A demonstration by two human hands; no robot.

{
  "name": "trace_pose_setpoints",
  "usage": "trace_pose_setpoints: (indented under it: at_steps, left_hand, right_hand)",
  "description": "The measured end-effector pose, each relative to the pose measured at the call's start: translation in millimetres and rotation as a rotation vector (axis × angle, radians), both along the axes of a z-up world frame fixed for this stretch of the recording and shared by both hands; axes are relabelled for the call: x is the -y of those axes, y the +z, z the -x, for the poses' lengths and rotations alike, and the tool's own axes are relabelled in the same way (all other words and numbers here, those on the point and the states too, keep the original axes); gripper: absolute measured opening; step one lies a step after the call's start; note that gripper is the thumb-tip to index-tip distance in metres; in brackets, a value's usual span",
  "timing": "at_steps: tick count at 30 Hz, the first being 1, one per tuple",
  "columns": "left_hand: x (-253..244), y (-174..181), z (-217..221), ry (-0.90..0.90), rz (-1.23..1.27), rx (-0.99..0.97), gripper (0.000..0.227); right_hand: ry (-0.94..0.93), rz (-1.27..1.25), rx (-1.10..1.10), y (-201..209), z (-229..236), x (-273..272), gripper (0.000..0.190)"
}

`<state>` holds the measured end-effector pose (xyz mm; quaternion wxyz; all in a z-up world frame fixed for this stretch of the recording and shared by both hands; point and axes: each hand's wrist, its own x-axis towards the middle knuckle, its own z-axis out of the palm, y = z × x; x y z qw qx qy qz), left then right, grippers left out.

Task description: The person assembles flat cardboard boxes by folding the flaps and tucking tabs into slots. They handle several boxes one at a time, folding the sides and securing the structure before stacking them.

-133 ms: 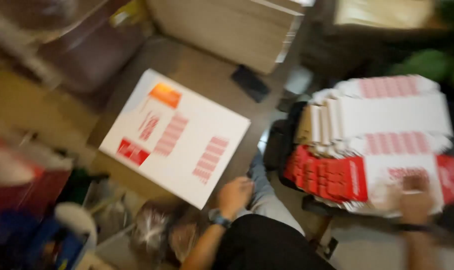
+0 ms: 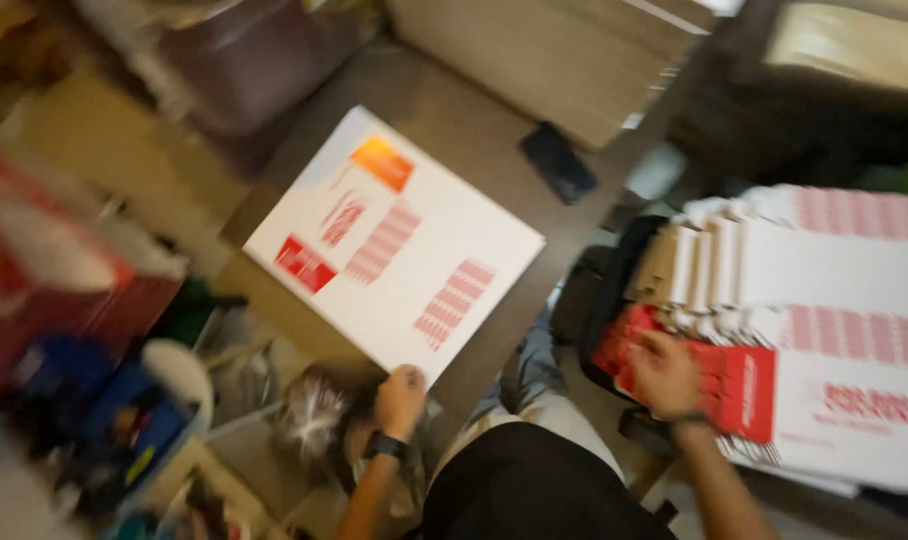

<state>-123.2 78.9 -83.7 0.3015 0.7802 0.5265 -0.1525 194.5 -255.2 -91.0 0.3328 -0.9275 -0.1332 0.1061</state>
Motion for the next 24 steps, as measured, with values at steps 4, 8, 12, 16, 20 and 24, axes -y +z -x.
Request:
trace_pose_setpoints:
  at_steps: [4,8,12,16,20,24]
  left_hand:
    - [-10.0,-12.9,59.4,0.301,0.038,0.047,0.050]
    - [19.6,-20.1,30.5,0.528,0.219,0.241,0.070]
    - [43.2,-28.9,9.3,0.790,0.179,0.335,0.073]
    - [49.5,-28.9,6.6,0.958,0.199,0.354,0.068]
    - [46.4,-47.1,13.0,1.029,0.198,0.385,0.062]
    - [38.6,0.7,5.0,1.028,0.225,0.366,0.056]
  right_hand:
    - [0.528,0.115,0.039,-26.9,-17.7,-148.4,0.049]
    - [0.614,0.343,-0.044,-88.7,-71.3,-238.5,0.084]
    - [0.624,0.363,0.043,-132.0,-89.6,-252.1,0.076]
    - [0.576,0.360,-0.067,-111.8,-94.1,-251.7,0.069]
    - [0.562,0.300,-0.022,-108.2,-89.0,-246.0,0.066]
    - [0.618,0.304,-0.006,-84.2,-78.5,-244.2,0.070]
